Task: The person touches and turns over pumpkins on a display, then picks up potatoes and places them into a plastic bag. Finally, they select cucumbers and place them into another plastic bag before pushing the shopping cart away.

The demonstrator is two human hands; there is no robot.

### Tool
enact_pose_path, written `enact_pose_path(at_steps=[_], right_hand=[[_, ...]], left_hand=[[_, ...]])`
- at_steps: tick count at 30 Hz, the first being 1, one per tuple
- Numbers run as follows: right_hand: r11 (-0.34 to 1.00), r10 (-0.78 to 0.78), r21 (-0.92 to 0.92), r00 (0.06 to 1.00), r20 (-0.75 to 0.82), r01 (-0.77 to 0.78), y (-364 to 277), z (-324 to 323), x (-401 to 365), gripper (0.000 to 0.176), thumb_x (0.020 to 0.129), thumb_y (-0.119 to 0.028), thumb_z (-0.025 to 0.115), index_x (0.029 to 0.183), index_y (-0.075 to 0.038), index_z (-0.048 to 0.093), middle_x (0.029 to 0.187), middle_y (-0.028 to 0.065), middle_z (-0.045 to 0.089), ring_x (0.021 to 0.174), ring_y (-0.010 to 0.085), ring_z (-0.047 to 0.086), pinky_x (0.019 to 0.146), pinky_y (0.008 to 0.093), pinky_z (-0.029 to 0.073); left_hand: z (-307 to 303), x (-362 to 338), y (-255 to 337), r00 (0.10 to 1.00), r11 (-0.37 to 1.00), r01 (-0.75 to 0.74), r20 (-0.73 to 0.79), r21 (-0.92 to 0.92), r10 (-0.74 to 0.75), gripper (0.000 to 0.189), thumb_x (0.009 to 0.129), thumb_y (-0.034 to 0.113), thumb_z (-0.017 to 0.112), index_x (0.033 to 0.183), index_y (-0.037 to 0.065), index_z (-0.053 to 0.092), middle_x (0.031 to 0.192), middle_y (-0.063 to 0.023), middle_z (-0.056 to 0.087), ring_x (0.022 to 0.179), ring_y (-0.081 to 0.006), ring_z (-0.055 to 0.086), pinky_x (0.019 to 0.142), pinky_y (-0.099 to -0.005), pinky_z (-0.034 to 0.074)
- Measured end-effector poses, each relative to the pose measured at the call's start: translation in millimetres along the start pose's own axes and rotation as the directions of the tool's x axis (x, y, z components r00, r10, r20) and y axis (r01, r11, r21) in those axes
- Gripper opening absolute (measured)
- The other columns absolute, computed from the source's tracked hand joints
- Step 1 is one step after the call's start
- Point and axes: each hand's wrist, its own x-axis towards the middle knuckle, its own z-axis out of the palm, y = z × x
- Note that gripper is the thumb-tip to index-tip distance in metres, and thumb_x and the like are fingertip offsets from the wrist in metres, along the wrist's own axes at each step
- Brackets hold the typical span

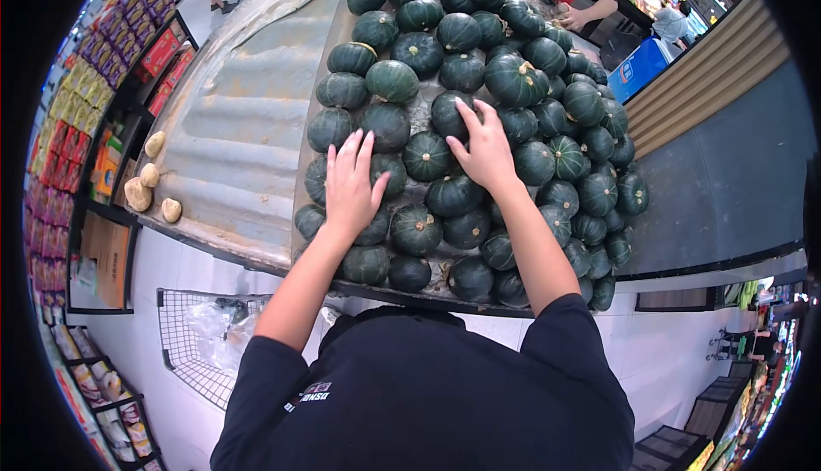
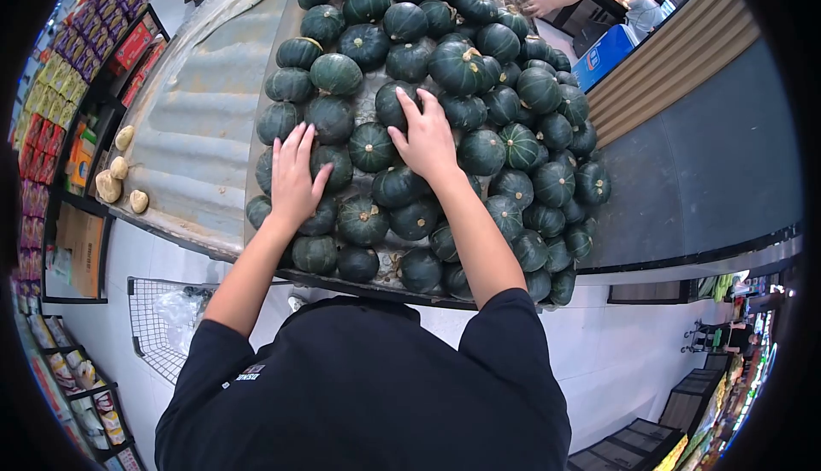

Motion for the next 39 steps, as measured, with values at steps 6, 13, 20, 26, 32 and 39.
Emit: enact_pose_path(at_steps=[6,13,20,26,32,39], right_hand=[[0.977,0.173,-0.047,0.897,-0.406,-0.210,60.3,-33.9,28.4,0.084,0.077,-0.038,0.083,0.148,-0.017,0.044,0.135,0.0194,0.045,0.123,0.0397,0.049,0.105,0.0482,0.042],[0.964,0.245,-0.036,0.935,-0.255,-0.262,82.5,-14.1,53.8,0.113,0.064,-0.054,0.089,0.155,-0.016,0.033,0.141,0.0210,0.048,0.130,0.0411,0.045,0.110,0.0501,0.039],[0.964,0.265,0.122,0.893,-0.363,-0.236,88.7,-27.9,82.1,0.100,0.058,-0.038,0.092,0.144,-0.017,0.046,0.135,0.0186,0.050,0.126,0.0397,0.049,0.108,0.0484,0.042],[0.964,0.213,-0.093,0.935,-0.284,-0.248,89.2,-27.4,113.6,0.099,0.062,-0.023,0.093,0.147,-0.023,0.043,0.144,0.0187,0.042,0.131,0.0407,0.046,0.109,0.0480,0.043],[0.995,0.100,-0.008,0.967,-0.234,-0.104,97.9,-2.5,123.2,0.109,0.063,-0.019,0.092,0.155,-0.024,0.032,0.148,0.0217,0.037,0.135,0.0420,0.043,0.113,0.0476,0.040],[0.999,0.043,0.009,0.992,-0.121,-0.042,118.2,-16.2,106.0,0.121,0.069,-0.023,0.090,0.162,-0.021,0.012,0.151,0.0233,0.035,0.138,0.0420,0.040,0.115,0.0459,0.038]], left_hand=[[-41.0,-77.5,1.8,0.994,0.994,0.072,-0.075,-0.077,-0.078,0.056,0.087,0.015,0.069,0.138,0.001,0.050,0.142,-0.0204,0.051,0.133,-0.0385,0.047,0.117,-0.0559,0.029],[-72.2,-154.9,-6.3,0.938,0.943,0.320,-0.113,-0.091,-0.329,0.048,0.085,0.003,0.066,0.131,-0.003,0.052,0.130,-0.0233,0.053,0.121,-0.0416,0.052,0.107,-0.0489,0.039],[-80.4,-199.3,-3.9,0.869,0.886,0.457,-0.175,-0.074,-0.463,0.040,0.089,0.001,0.061,0.128,-0.004,0.054,0.126,-0.0233,0.053,0.119,-0.0404,0.052,0.106,-0.0462,0.040],[-91.0,-224.0,-0.2,0.801,0.826,0.561,-0.219,-0.046,-0.557,0.039,0.089,0.001,0.060,0.128,-0.004,0.054,0.125,-0.0234,0.053,0.118,-0.0404,0.052,0.105,-0.0458,0.040],[-110.7,-268.6,-1.9,0.747,0.766,0.643,-0.235,0.016,-0.622,0.040,0.088,0.001,0.059,0.128,-0.004,0.053,0.126,-0.0243,0.053,0.120,-0.0420,0.051,0.106,-0.0470,0.039],[-128.2,-334.3,7.5,0.681,0.638,0.728,-0.154,0.251,-0.716,0.057,0.087,0.006,0.066,0.140,-0.002,0.046,0.137,-0.0251,0.048,0.128,-0.0444,0.047,0.109,-0.0493,0.038]])
